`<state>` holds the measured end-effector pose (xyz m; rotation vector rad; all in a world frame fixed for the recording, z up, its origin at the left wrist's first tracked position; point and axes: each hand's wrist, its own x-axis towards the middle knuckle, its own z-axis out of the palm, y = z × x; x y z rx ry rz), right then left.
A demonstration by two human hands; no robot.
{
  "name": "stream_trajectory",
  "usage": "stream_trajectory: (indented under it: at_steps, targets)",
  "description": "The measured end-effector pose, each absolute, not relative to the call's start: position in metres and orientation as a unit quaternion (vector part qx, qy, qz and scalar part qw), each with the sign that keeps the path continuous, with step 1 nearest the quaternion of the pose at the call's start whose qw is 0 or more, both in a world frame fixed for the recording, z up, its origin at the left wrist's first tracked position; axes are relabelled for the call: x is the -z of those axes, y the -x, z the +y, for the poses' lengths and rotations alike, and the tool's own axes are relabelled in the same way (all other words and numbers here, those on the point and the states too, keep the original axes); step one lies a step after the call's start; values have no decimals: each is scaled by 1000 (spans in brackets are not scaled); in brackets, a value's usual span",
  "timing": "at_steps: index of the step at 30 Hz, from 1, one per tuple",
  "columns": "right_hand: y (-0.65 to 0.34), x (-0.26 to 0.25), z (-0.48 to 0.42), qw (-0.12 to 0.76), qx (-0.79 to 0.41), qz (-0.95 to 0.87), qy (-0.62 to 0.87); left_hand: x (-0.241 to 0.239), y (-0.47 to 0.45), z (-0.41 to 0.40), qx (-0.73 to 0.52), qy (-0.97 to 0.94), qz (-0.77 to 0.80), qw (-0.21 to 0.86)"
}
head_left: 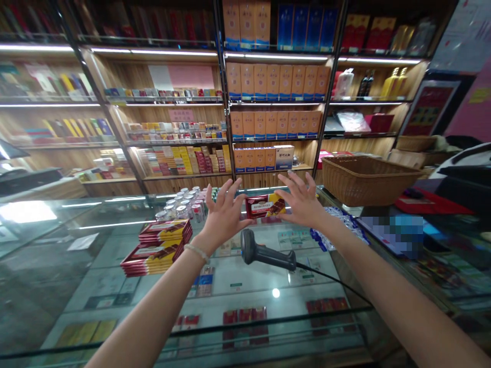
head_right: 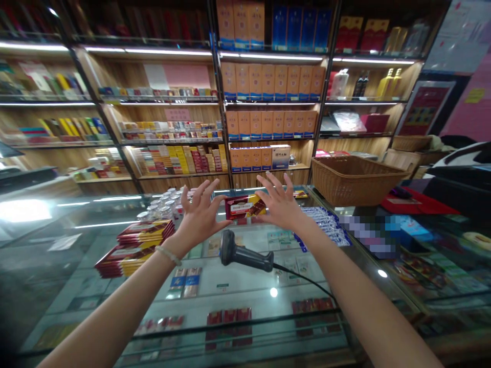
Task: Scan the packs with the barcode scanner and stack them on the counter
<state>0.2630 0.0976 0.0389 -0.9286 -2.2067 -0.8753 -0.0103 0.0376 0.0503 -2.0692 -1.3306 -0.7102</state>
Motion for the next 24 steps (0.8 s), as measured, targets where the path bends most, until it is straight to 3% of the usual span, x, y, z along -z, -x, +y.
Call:
stream_trajectory:
  at_steps: [24]
  targets:
    - [-427,-50,156,195,335,-822,417,-57,-144,138,277,832,-429,215]
